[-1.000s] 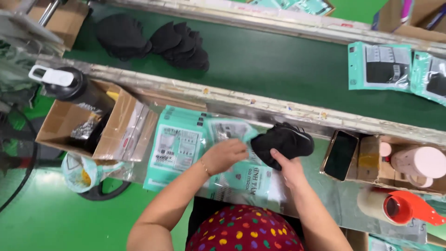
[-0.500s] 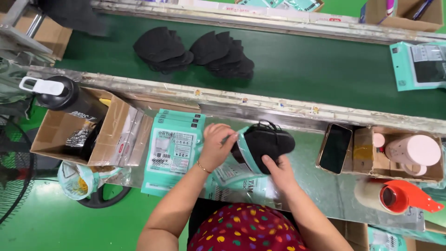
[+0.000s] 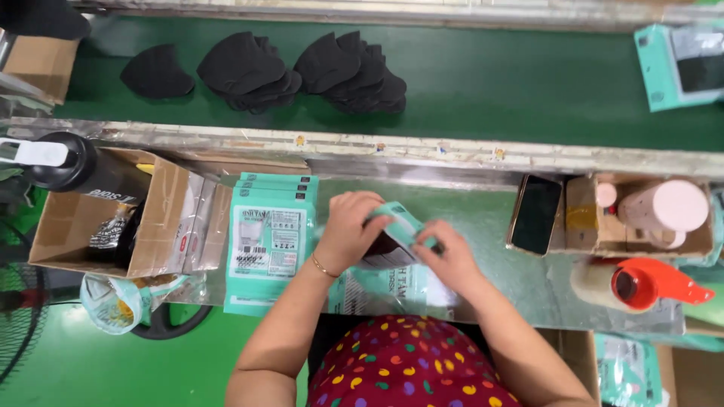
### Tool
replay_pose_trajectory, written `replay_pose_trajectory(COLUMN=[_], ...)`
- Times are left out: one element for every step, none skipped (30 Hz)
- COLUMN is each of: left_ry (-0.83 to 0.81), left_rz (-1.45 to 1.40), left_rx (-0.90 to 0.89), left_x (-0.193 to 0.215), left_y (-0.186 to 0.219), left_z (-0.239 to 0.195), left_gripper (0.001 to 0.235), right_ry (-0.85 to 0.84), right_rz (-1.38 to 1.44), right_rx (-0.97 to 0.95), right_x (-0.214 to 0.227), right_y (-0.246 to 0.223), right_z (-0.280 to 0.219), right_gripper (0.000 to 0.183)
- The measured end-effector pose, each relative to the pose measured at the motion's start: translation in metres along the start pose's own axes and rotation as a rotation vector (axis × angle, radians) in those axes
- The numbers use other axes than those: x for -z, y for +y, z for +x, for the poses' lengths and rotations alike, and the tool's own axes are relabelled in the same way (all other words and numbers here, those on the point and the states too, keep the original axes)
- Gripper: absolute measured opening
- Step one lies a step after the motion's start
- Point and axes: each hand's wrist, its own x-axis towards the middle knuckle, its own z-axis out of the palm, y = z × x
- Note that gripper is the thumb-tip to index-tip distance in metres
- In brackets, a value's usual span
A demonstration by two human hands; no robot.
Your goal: Packaging black face masks into plastic bags on a conveyor belt in a factory setting.
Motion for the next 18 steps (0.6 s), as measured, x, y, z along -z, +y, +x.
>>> replay_pose_trajectory(left_ry=[-0.017, -0.17, -0.313, -0.319, -0.346, -0.373, -0.379, -0.335, -0.284, -0.284, -0.263, -0.242, -0.242, -0.223, -0.204, -0.205, -0.266, -0.328], left_rz=[-0.003, 0.036, 0.077, 0.074, 0.08, 0.085, 0.083, 0.104, 0.125, 0.124, 0.107, 0.09, 0.092, 0.067, 0.041, 0.041, 0.001, -0.039], left_rx=[0.005, -0.04, -0.095, -0.098, -0.138, -0.178, -0.181, -0.182, -0.184, -0.187, -0.154, -0.121, -0.123, -0.118, -0.115, -0.118, -0.1, -0.081], left_x=[0.001, 0.002, 0.002, -0.002, -0.005, -0.008, -0.01, -0.011, -0.013, -0.011, -0.009, -0.006, -0.005, -0.004, -0.003, -0.003, -0.004, -0.004], left_y=[0.005, 0.01, 0.014, 0.017, 0.02, 0.022, 0.022, 0.022, 0.022, 0.021, 0.021, 0.021, 0.019, 0.016, 0.014, 0.012, 0.011, 0.01], left_z=[-0.001, -0.003, 0.001, -0.004, -0.008, -0.013, -0.015, -0.017, -0.017, -0.015, -0.017, -0.018, -0.016, -0.014, -0.012, -0.009, -0.009, -0.009], left_gripper=[0.009, 0.012, 0.015, 0.015, 0.013, 0.011, 0.011, 0.009, 0.007, 0.007, 0.008, 0.009, 0.009, 0.01, 0.011, 0.011, 0.012, 0.012], right_ry=[0.008, 0.029, 0.048, 0.056, 0.021, -0.014, -0.007, 0.004, 0.01, 0.013, -0.013, -0.039, -0.037, -0.034, -0.03, -0.027, -0.052, -0.078], right_rz=[0.007, 0.107, 0.202, 0.204, 0.182, 0.159, 0.161, 0.076, -0.014, -0.016, -0.055, -0.094, -0.094, -0.158, -0.224, -0.225, -0.256, -0.287], right_rx=[-0.014, -0.098, -0.171, -0.174, -0.146, -0.118, -0.12, -0.098, -0.072, -0.07, -0.04, -0.009, -0.007, 0.018, 0.043, 0.044, 0.038, 0.032], right_x=[-0.003, -0.005, -0.005, -0.007, -0.01, -0.013, -0.014, -0.016, -0.016, -0.01, -0.007, -0.003, -0.001, 0.001, 0.003, 0.006, 0.008, 0.01], right_y=[-0.01, -0.019, -0.029, -0.023, -0.017, -0.011, -0.008, -0.006, -0.003, -0.006, -0.01, -0.013, -0.013, -0.013, -0.013, -0.018, -0.023, -0.029], right_z=[0.0, 0.001, 0.008, 0.007, 0.005, 0.004, 0.002, 0.001, 0.001, 0.004, 0.005, 0.006, 0.005, 0.004, 0.004, 0.005, 0.005, 0.004], right_gripper=[0.026, 0.031, 0.036, 0.036, 0.032, 0.027, 0.027, 0.019, 0.012, 0.012, 0.012, 0.012, 0.012, 0.01, 0.008, 0.008, 0.009, 0.01])
